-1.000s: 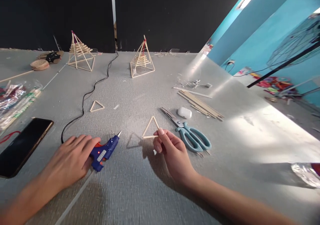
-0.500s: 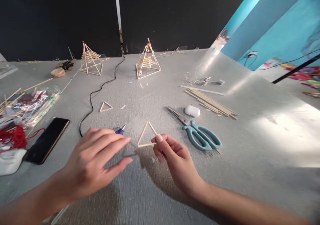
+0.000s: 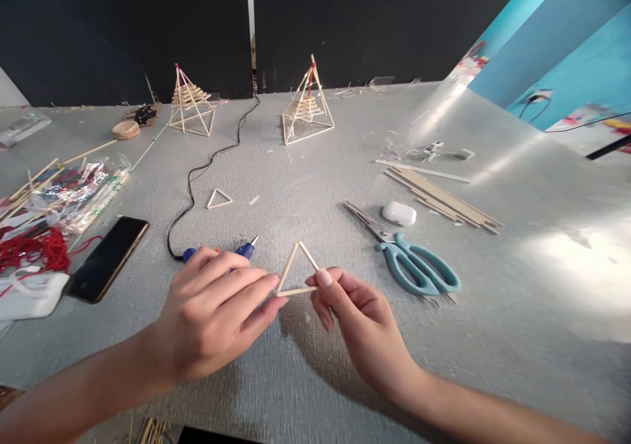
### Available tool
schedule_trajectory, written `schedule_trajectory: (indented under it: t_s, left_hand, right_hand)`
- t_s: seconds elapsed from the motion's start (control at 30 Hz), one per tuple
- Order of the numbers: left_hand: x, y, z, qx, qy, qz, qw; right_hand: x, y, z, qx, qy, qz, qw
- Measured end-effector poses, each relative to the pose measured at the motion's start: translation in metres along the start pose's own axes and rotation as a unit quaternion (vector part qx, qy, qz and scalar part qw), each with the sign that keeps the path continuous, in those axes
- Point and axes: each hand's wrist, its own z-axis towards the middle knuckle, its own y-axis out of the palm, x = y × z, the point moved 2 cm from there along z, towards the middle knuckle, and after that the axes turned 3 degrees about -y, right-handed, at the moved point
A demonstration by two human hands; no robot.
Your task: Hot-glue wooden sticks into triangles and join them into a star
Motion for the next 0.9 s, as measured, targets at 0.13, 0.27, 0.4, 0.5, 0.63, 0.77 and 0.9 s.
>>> schedule_trajectory:
  t_s: [0.13,0.27,0.4,0.5,0.63,0.77,0.9]
  left_hand:
    - [0.002,0.001,-0.001,0.025,-0.003,0.008,1.000]
    - [0.001,0.002,0.001,0.043,-0.007,0.015,0.999]
    - [-0.001,0.002,0.000,0.021,-0.086,-0.083,0.993]
    - [-0.003,0.005,-0.003,-0.047,-0.220,-0.214,0.951]
    - [-0.005,0.006,-0.006,-0.086,-0.284,-0.264,0.918]
    - [-0.005,0.009,-0.005,-0.090,-0.290,-0.291,0.907]
    - [-0.004,0.012,-0.006,-0.070,-0.306,-0.321,0.894]
  right_hand:
    - [-0.002,0.002,-0.002,-0.001,-0.003,0.000,1.000]
    - [-0.002,0.002,-0.001,-0.005,-0.002,-0.002,1.000]
    - [-0.002,0.001,0.000,-0.007,-0.005,-0.007,1.000]
    - [-0.002,0.002,0.000,-0.009,-0.010,-0.014,1.000]
    - [-0.001,0.002,0.001,-0.007,-0.018,-0.024,1.000]
    - [-0.001,0.003,0.000,-0.008,-0.029,-0.029,0.999]
    - [-0.001,0.004,-0.003,-0.010,-0.028,-0.017,0.999]
